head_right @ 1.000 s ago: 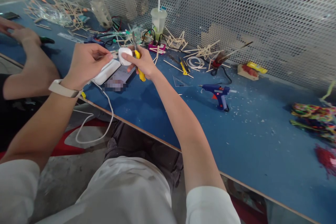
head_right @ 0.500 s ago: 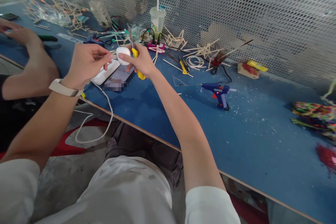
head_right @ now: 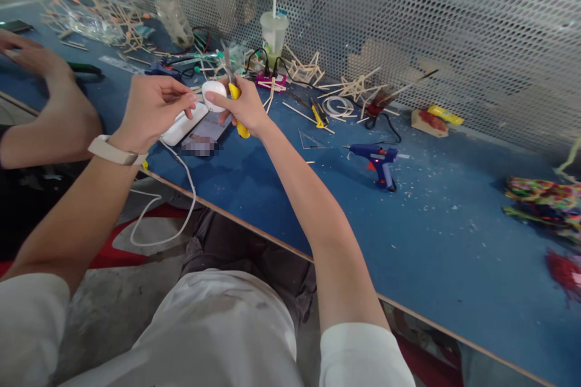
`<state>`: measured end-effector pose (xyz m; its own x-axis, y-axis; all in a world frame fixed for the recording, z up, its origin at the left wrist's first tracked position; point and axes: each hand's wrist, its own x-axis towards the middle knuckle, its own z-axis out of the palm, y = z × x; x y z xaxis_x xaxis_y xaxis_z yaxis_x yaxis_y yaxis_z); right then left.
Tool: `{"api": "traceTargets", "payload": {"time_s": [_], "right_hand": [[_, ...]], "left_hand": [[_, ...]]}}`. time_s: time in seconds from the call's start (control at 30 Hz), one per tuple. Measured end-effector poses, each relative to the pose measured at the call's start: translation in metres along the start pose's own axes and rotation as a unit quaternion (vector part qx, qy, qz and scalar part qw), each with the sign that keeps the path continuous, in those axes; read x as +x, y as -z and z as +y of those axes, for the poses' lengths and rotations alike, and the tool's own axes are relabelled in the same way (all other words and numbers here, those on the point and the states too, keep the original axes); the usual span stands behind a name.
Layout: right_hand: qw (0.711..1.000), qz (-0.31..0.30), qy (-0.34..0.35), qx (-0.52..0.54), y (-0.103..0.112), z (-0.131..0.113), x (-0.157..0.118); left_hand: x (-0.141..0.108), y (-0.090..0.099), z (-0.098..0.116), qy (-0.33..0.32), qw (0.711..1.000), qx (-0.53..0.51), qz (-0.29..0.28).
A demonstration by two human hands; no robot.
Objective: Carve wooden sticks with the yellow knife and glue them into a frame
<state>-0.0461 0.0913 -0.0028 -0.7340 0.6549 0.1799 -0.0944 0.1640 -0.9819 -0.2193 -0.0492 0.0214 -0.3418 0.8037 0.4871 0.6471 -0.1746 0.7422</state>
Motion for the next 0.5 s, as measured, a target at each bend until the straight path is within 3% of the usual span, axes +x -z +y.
{"api": "traceTargets", "payload": {"time_s": [0.23, 0.37, 0.5], "right_hand": [[1.000, -0.001, 0.002, -0.007, -0.005, -0.002, 0.002], [1.000, -0.014, -0.007, -0.011, -0.006, -0.004, 0.007], [0.999, -0.021, -0.019, -0.016, 0.009, 0.002, 0.013]], "left_hand": [[0.000, 0.002, -0.002, -0.023, 1.000, 0.018, -0.008], [0.000, 0.008, -0.005, -0.036, 0.994, 0.105, 0.008], [0.008, 0.021, -0.026, -0.022, 0.978, 0.200, 0.047]]}}
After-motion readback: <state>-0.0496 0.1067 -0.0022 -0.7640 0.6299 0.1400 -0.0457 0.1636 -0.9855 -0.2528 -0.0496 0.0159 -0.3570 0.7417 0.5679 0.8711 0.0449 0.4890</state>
